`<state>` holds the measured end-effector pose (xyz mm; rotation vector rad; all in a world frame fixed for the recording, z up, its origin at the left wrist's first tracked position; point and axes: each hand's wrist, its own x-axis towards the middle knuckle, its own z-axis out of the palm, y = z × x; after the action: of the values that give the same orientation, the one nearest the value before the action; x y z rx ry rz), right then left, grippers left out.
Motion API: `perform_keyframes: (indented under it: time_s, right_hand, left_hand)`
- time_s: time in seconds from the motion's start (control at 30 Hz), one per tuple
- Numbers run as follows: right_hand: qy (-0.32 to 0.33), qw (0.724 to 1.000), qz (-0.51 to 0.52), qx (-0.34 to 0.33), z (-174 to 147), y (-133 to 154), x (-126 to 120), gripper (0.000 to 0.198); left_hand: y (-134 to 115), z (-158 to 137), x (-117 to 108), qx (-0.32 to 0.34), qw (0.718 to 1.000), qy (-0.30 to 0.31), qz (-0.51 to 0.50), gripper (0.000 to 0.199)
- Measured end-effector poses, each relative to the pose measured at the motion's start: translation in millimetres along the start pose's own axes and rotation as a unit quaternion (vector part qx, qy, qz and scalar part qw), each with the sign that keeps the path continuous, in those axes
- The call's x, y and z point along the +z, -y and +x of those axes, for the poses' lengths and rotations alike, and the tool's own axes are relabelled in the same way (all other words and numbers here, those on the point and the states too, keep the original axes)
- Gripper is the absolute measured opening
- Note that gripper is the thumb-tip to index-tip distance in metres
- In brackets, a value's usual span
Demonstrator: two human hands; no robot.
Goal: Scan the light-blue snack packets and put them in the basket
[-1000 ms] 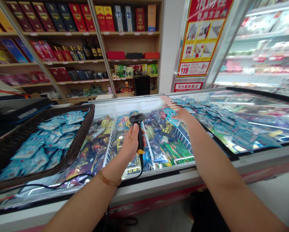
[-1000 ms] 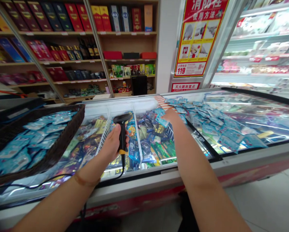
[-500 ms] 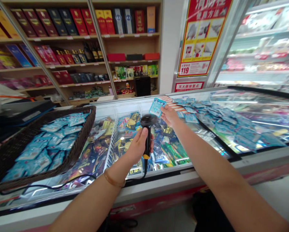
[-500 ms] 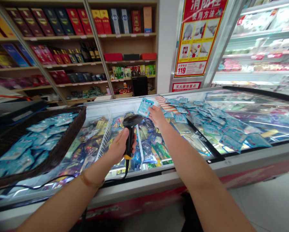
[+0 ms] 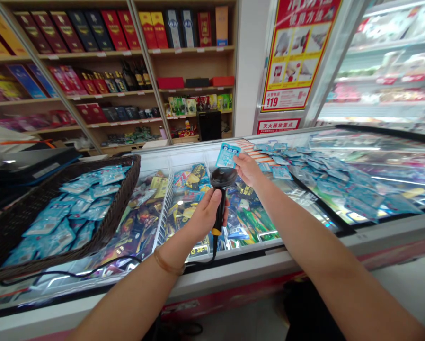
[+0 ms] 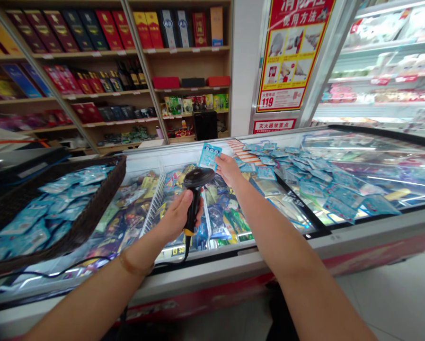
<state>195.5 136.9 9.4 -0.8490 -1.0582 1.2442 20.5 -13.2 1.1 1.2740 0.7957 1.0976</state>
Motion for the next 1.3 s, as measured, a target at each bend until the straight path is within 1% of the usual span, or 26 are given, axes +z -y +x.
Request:
perform_keyframes:
  time_s: [0.07,0.17,0.33,0.4,0.47,0.53,0.6,0.67,0.73,0.8,0.87,0.97,1.03,1.07,1.1,1.17,1.23,1.3]
  right_hand:
    - [0.003,1.0,-0.002,0.002,0,0,1,0.03]
    - [0.007,1.0,0.008,0.007,0,0,1,0.026]
    - [0.01,1.0,0.008,0.02,-1,0,-1,0.027]
    - [0.004,0.999,-0.006,0.032,-2,-3,-1,0.023]
    - [-0.013,0.998,-0.03,0.051,-3,-9,2,0.019]
    - [-0.032,0.996,-0.053,0.07,-5,-16,11,0.015]
    - [-0.038,0.993,-0.066,0.088,-5,-23,28,0.012]
    - [-0.021,0.992,-0.061,0.104,-3,-30,54,0.01]
    - [0.006,0.992,-0.041,0.121,1,-35,89,0.011]
    - [0.031,0.99,-0.022,0.135,6,-39,132,0.014]
    - [0.056,0.989,-0.014,0.139,12,-42,180,0.017]
    - [0.1,0.985,0.002,0.142,17,-46,249,0.022]
    - [0.15,0.978,0.026,0.143,18,-49,284,0.019]
    - [0.168,0.974,0.04,0.145,18,-50,297,0.018]
    - [0.177,0.972,0.052,0.145,19,-51,305,0.017]
    - [0.171,0.973,0.061,0.141,20,-54,308,0.018]
    - [0.155,0.98,0.04,0.121,23,-57,294,0.021]
    - [0.148,0.985,-0.015,0.087,27,-60,267,0.023]
  left_hand:
    - [0,0,-1,-0.002,1.0,0.013,0.011,0.064]
    - [0,-1,-2,-0.005,0.999,0.026,0.03,0.062]
    - [1,-2,0,-0.009,1.0,0.011,0.027,0.06]
    - [0,-2,0,0.003,1.0,-0.019,0.014,0.061]
    - [-6,-1,-3,0.021,0.997,-0.071,0.001,0.062]
    - [-17,-1,-10,0.032,0.991,-0.132,-0.004,0.06]
    - [-35,-3,-22,0.038,0.981,-0.192,-0.005,0.054]
    - [-56,-9,-39,0.051,0.969,-0.241,-0.009,0.049]
    - [-76,-18,-59,0.073,0.956,-0.284,-0.016,0.047]
    - [-91,-30,-80,0.092,0.942,-0.322,-0.022,0.048]
    - [-100,-43,-100,0.109,0.928,-0.355,-0.028,0.049]
    - [-105,-60,-123,0.133,0.913,-0.384,-0.032,0.049]
    - [-105,-69,-134,0.144,0.906,-0.397,-0.03,0.049]
    - [-105,-73,-139,0.147,0.903,-0.403,-0.028,0.048]
    - [-105,-76,-142,0.148,0.9,-0.409,-0.027,0.048]
    - [-106,-78,-147,0.147,0.895,-0.422,-0.023,0.047]
    - [-105,-75,-148,0.142,0.895,-0.421,-0.021,0.048]
    - [-102,-68,-144,0.14,0.902,-0.408,-0.024,0.049]
